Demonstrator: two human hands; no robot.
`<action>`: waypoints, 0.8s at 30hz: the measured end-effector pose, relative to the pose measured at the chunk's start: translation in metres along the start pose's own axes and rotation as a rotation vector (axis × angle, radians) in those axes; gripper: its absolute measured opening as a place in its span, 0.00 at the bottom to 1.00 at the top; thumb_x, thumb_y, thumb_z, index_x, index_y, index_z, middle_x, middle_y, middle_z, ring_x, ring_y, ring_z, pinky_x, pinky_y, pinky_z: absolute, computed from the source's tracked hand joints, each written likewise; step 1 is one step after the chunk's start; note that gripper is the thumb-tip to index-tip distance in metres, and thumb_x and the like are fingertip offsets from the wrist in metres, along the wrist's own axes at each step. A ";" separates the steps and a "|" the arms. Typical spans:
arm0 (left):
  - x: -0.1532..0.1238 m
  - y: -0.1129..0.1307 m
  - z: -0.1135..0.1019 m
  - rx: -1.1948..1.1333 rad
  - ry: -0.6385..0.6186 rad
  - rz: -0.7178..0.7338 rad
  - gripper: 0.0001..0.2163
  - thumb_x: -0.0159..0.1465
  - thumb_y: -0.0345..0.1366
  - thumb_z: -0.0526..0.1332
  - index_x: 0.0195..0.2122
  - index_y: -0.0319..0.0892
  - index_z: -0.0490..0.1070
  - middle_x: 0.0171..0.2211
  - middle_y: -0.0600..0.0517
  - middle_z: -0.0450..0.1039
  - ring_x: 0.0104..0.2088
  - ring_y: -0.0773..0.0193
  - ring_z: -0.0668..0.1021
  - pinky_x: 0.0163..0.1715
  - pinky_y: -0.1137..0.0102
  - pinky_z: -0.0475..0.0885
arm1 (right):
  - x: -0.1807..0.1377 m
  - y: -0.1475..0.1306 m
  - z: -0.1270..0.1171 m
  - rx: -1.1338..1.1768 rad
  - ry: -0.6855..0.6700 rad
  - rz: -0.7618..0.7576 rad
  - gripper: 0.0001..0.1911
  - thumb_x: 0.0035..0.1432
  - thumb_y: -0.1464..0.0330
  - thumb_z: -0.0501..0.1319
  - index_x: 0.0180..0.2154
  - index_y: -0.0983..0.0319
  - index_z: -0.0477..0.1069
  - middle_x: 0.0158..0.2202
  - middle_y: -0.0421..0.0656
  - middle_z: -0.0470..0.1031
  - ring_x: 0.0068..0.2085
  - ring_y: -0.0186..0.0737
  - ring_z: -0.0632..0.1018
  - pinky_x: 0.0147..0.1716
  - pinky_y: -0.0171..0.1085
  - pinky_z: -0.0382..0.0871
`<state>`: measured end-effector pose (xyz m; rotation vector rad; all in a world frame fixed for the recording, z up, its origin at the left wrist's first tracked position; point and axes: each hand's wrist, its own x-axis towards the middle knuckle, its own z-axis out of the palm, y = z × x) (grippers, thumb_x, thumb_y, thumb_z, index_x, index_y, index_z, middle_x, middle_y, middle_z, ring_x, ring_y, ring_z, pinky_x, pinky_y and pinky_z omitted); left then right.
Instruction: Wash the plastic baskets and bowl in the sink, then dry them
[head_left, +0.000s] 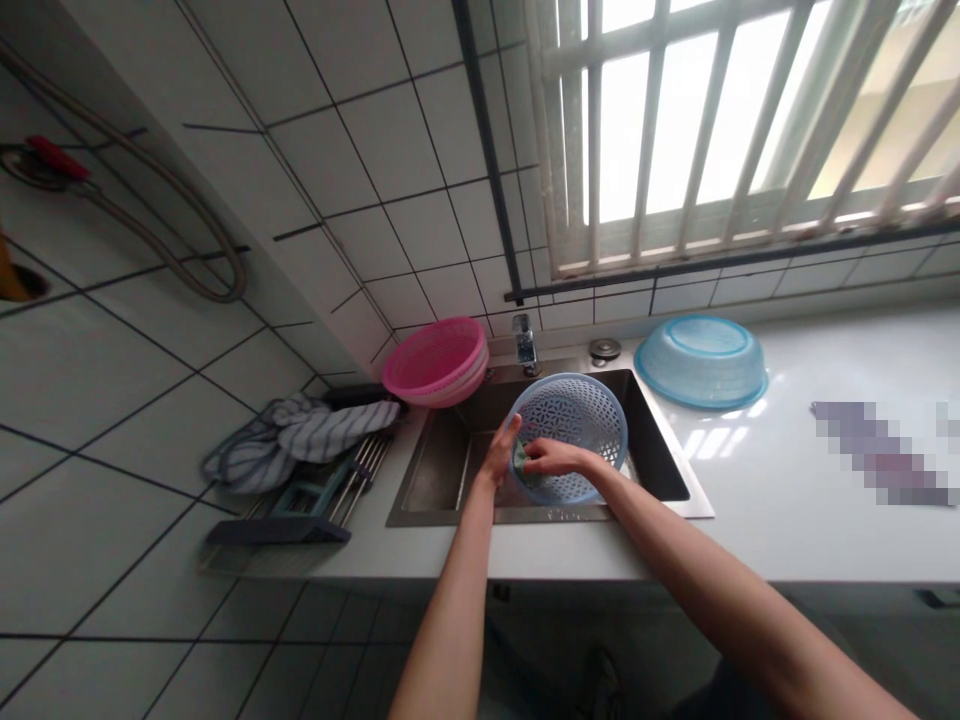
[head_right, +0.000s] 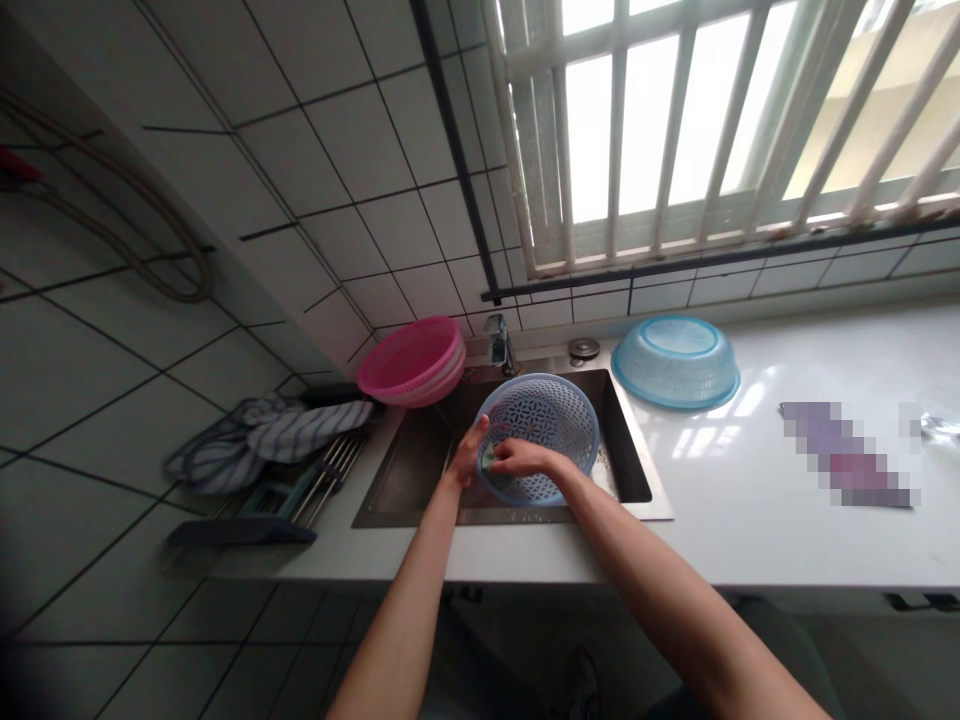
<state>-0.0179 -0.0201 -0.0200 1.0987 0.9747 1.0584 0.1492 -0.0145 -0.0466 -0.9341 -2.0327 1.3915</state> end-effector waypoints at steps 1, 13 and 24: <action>0.001 -0.001 -0.001 0.025 -0.004 0.008 0.37 0.60 0.64 0.71 0.62 0.43 0.79 0.66 0.41 0.75 0.71 0.40 0.69 0.74 0.49 0.57 | 0.001 -0.003 -0.001 0.041 0.088 -0.039 0.07 0.54 0.65 0.63 0.27 0.61 0.72 0.25 0.40 0.73 0.28 0.37 0.67 0.32 0.39 0.63; -0.001 -0.003 0.002 0.005 -0.114 0.000 0.35 0.61 0.61 0.72 0.65 0.46 0.77 0.67 0.42 0.74 0.71 0.40 0.69 0.74 0.46 0.58 | 0.002 -0.015 -0.021 0.290 0.640 -0.123 0.14 0.56 0.55 0.61 0.35 0.59 0.72 0.35 0.42 0.75 0.37 0.42 0.71 0.40 0.38 0.68; -0.003 -0.001 0.005 -0.029 -0.172 0.052 0.35 0.64 0.58 0.71 0.68 0.50 0.74 0.68 0.44 0.73 0.74 0.44 0.66 0.76 0.50 0.53 | 0.004 0.006 -0.045 0.426 1.029 0.009 0.20 0.58 0.48 0.56 0.39 0.57 0.69 0.38 0.45 0.74 0.40 0.47 0.74 0.42 0.41 0.71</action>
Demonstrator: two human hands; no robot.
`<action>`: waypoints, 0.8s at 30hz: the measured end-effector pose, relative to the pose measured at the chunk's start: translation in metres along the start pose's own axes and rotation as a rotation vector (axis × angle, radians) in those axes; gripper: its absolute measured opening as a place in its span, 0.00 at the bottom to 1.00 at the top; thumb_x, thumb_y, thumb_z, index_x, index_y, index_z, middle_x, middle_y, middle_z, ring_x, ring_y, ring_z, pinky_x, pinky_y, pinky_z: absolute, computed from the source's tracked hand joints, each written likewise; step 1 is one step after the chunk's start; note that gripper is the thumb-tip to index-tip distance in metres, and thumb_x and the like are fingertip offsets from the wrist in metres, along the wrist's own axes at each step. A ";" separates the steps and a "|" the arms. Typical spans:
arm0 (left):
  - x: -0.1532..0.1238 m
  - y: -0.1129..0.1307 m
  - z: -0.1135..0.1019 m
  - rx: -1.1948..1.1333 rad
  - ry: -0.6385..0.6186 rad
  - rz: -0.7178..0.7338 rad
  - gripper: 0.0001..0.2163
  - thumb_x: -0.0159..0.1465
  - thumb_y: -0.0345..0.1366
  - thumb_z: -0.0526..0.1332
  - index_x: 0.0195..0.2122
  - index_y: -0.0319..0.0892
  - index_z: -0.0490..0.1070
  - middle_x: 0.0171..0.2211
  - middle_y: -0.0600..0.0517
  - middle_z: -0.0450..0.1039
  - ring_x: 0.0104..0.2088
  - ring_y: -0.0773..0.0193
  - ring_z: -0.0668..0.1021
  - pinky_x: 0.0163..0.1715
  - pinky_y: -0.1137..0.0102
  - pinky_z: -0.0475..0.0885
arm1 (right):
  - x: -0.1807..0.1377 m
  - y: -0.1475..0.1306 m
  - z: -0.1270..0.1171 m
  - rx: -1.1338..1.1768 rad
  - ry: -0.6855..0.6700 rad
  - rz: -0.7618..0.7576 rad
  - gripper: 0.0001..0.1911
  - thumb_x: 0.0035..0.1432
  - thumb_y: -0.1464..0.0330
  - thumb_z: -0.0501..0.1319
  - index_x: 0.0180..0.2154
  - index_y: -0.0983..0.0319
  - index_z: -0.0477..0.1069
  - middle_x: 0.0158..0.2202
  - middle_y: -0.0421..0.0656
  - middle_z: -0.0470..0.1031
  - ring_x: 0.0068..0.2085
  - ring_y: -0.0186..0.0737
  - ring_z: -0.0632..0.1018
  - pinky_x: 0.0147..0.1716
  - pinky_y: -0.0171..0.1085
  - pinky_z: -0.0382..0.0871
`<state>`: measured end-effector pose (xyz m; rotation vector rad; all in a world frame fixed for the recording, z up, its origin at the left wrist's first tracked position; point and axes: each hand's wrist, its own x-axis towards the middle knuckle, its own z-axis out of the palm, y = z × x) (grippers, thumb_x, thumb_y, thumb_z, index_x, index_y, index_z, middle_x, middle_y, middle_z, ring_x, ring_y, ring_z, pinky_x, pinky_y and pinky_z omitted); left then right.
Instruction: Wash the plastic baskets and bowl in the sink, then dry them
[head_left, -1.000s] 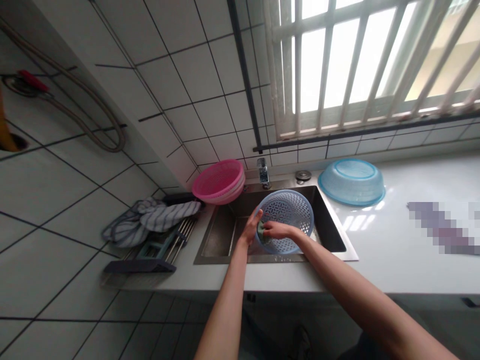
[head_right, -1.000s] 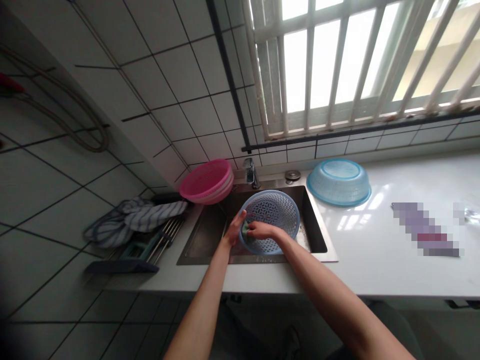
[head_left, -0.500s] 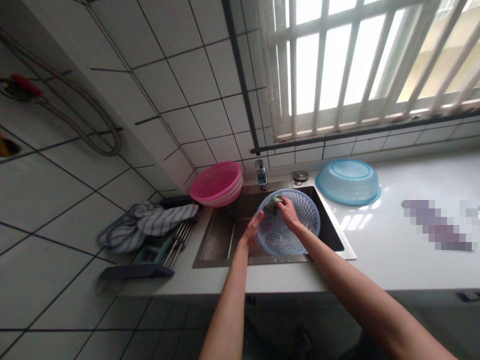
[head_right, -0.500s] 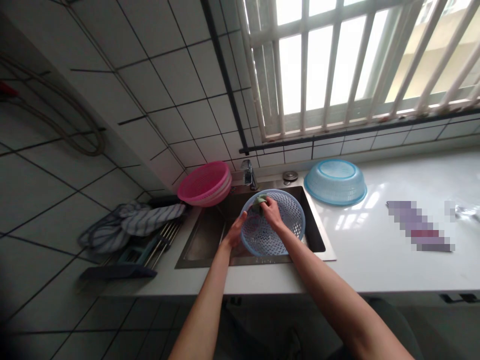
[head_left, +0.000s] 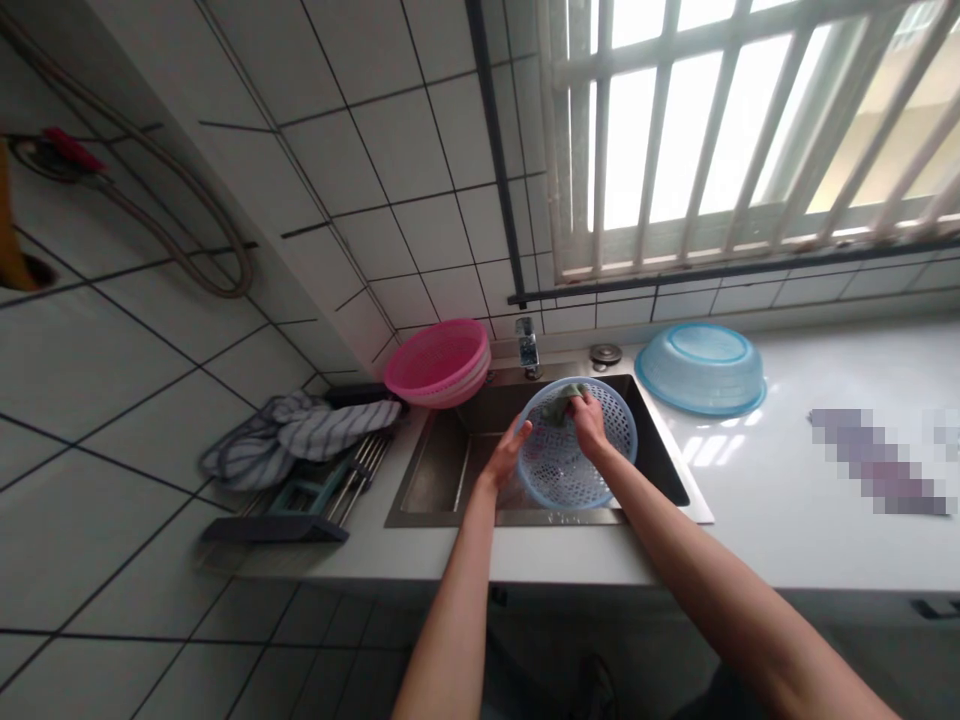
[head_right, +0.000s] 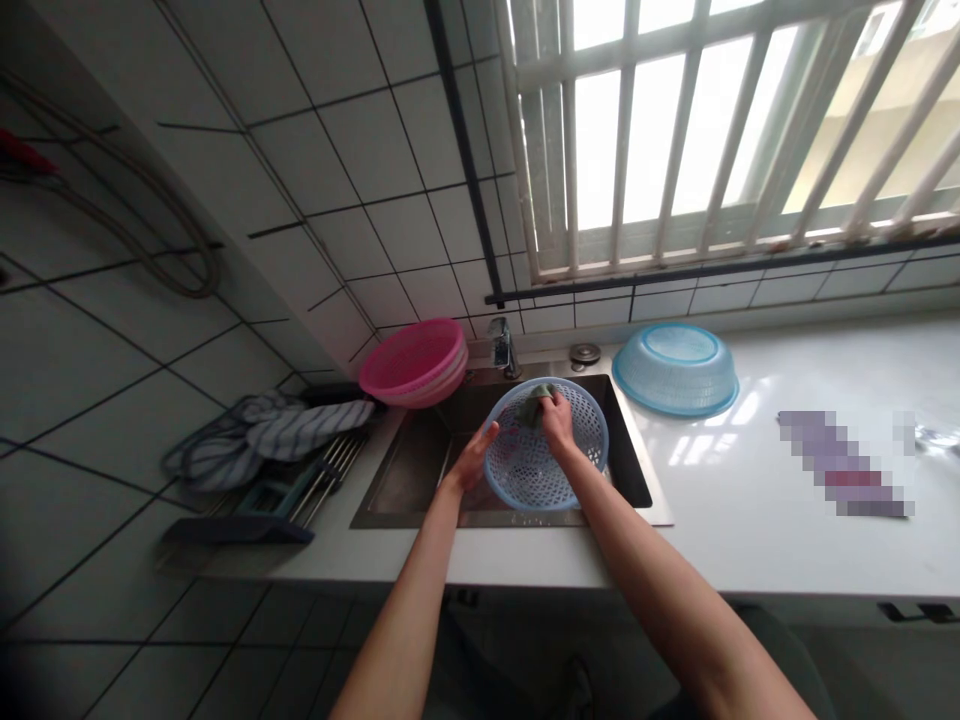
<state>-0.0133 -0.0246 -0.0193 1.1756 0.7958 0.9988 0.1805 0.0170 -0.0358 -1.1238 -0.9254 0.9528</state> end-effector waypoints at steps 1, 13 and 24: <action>0.000 0.000 0.001 -0.008 -0.009 0.004 0.35 0.64 0.58 0.71 0.69 0.50 0.73 0.69 0.44 0.72 0.74 0.45 0.66 0.76 0.50 0.54 | 0.001 -0.001 -0.002 -0.005 0.021 -0.010 0.19 0.58 0.49 0.56 0.40 0.57 0.69 0.39 0.45 0.74 0.40 0.47 0.73 0.42 0.42 0.71; 0.002 -0.002 -0.007 -0.040 0.134 -0.104 0.40 0.59 0.69 0.69 0.62 0.41 0.79 0.62 0.41 0.79 0.71 0.39 0.70 0.73 0.48 0.60 | -0.041 -0.001 0.021 -0.184 -1.000 -0.014 0.06 0.56 0.65 0.62 0.32 0.61 0.74 0.32 0.41 0.76 0.33 0.40 0.70 0.37 0.38 0.67; 0.000 0.003 0.001 0.066 -0.057 0.061 0.35 0.65 0.59 0.70 0.69 0.48 0.72 0.70 0.43 0.70 0.72 0.40 0.68 0.74 0.48 0.56 | 0.000 0.001 0.001 0.041 -0.021 0.012 0.16 0.58 0.52 0.59 0.34 0.57 0.68 0.32 0.41 0.73 0.36 0.43 0.72 0.38 0.39 0.70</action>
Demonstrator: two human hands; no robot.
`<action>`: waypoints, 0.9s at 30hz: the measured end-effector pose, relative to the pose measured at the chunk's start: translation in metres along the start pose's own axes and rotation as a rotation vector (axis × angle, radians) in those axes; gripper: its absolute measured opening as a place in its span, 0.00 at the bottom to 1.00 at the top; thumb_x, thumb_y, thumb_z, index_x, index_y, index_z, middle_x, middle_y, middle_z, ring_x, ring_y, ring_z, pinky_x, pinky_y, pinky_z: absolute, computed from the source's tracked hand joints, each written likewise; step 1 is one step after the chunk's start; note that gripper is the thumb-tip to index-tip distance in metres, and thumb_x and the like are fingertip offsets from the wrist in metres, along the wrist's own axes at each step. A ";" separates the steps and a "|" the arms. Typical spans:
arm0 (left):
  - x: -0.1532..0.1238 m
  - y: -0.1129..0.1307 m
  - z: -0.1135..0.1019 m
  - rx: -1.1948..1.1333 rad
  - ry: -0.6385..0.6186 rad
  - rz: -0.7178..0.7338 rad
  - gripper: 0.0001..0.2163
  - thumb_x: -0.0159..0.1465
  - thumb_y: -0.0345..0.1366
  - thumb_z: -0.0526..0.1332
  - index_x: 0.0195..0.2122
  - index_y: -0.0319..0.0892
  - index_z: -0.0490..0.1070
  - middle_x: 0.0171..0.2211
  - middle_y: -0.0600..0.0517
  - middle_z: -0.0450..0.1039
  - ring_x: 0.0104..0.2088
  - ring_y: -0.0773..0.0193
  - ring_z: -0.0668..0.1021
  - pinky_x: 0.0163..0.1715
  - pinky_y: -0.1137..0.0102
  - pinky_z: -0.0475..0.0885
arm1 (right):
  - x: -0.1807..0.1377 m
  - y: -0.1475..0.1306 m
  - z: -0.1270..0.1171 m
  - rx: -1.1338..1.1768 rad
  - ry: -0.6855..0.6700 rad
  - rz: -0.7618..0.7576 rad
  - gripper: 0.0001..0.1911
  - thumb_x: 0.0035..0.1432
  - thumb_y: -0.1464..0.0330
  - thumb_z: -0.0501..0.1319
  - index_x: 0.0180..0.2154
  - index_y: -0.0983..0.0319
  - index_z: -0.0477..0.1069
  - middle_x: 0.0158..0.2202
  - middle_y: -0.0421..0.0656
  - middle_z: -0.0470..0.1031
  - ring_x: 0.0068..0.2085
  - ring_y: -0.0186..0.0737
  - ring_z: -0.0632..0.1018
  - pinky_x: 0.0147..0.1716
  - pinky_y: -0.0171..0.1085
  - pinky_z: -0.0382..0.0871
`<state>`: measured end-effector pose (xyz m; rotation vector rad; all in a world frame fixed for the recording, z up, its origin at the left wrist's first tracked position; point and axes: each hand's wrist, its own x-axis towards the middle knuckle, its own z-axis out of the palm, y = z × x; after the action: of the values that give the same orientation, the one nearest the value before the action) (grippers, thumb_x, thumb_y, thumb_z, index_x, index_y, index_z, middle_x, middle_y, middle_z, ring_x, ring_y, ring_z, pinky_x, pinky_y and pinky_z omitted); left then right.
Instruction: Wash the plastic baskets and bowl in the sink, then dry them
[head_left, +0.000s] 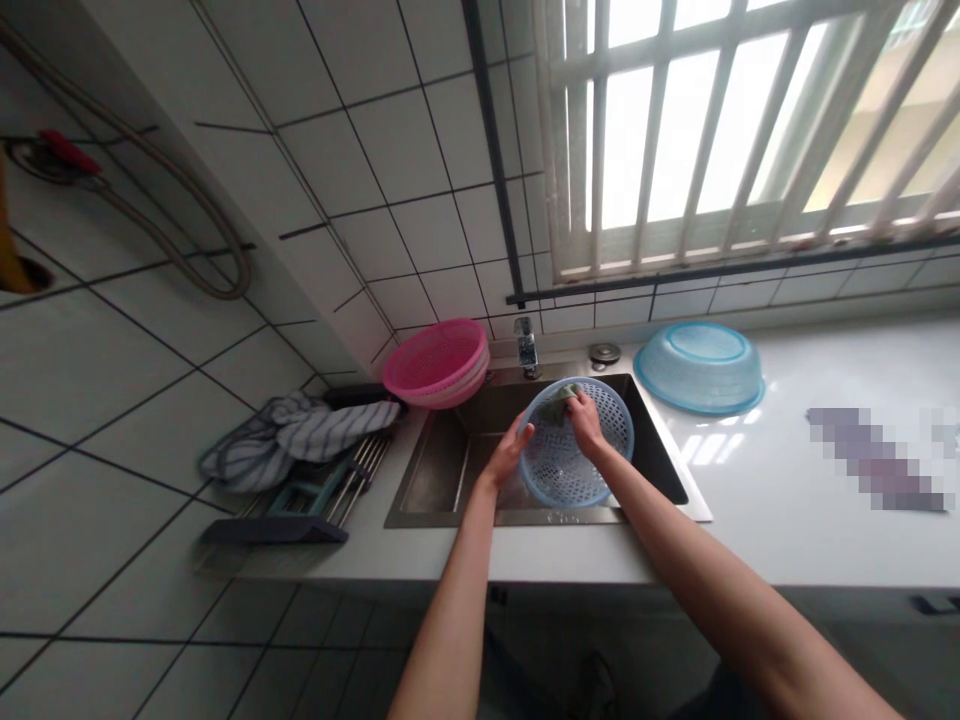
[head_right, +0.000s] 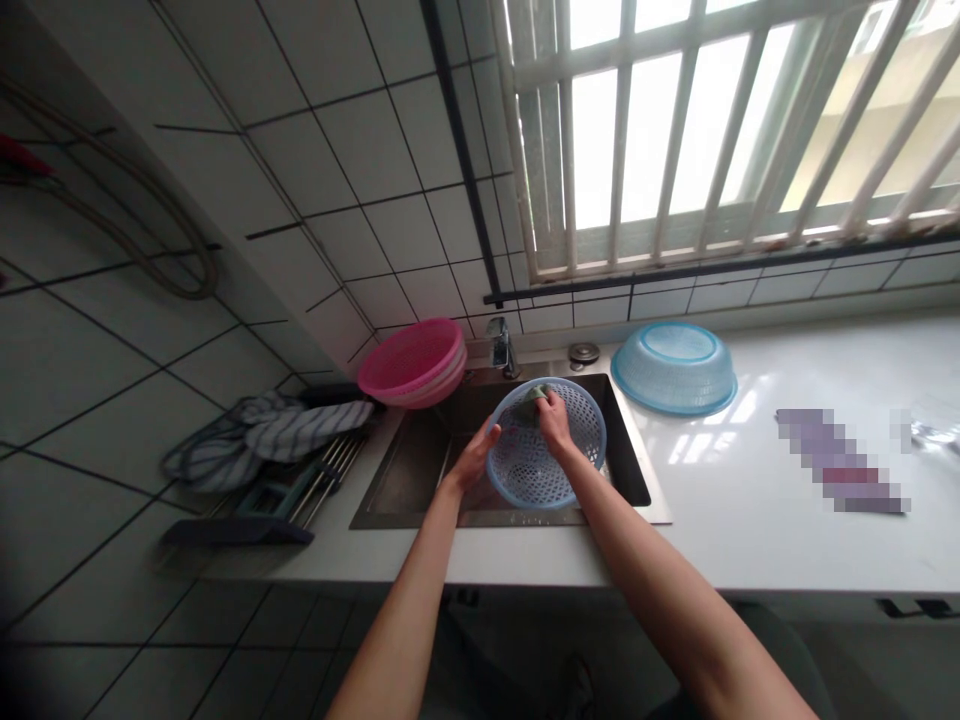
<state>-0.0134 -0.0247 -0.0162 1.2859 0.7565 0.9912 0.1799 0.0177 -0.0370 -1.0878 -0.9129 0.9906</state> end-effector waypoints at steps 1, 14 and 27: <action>0.000 0.001 0.000 0.022 -0.004 0.013 0.35 0.64 0.59 0.71 0.68 0.48 0.73 0.70 0.42 0.71 0.72 0.40 0.67 0.74 0.48 0.56 | 0.001 -0.001 -0.001 -0.019 -0.004 -0.025 0.16 0.58 0.52 0.59 0.33 0.57 0.68 0.32 0.41 0.72 0.35 0.43 0.71 0.38 0.39 0.69; -0.002 0.001 -0.009 0.083 0.141 0.015 0.44 0.63 0.63 0.69 0.76 0.53 0.61 0.78 0.45 0.56 0.77 0.43 0.58 0.76 0.51 0.50 | -0.039 0.007 0.023 -0.236 -0.856 0.011 0.09 0.56 0.63 0.62 0.33 0.61 0.76 0.32 0.43 0.78 0.33 0.41 0.72 0.36 0.39 0.67; 0.000 -0.010 -0.007 -0.126 0.052 -0.105 0.29 0.66 0.60 0.68 0.57 0.43 0.79 0.54 0.42 0.83 0.66 0.43 0.74 0.70 0.49 0.64 | -0.024 -0.007 0.009 -0.032 -0.476 0.031 0.10 0.55 0.58 0.63 0.35 0.57 0.73 0.36 0.43 0.78 0.37 0.44 0.74 0.39 0.42 0.73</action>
<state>-0.0177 -0.0214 -0.0271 1.1041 0.7811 0.9751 0.1651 -0.0039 -0.0309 -0.9069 -1.3005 1.2934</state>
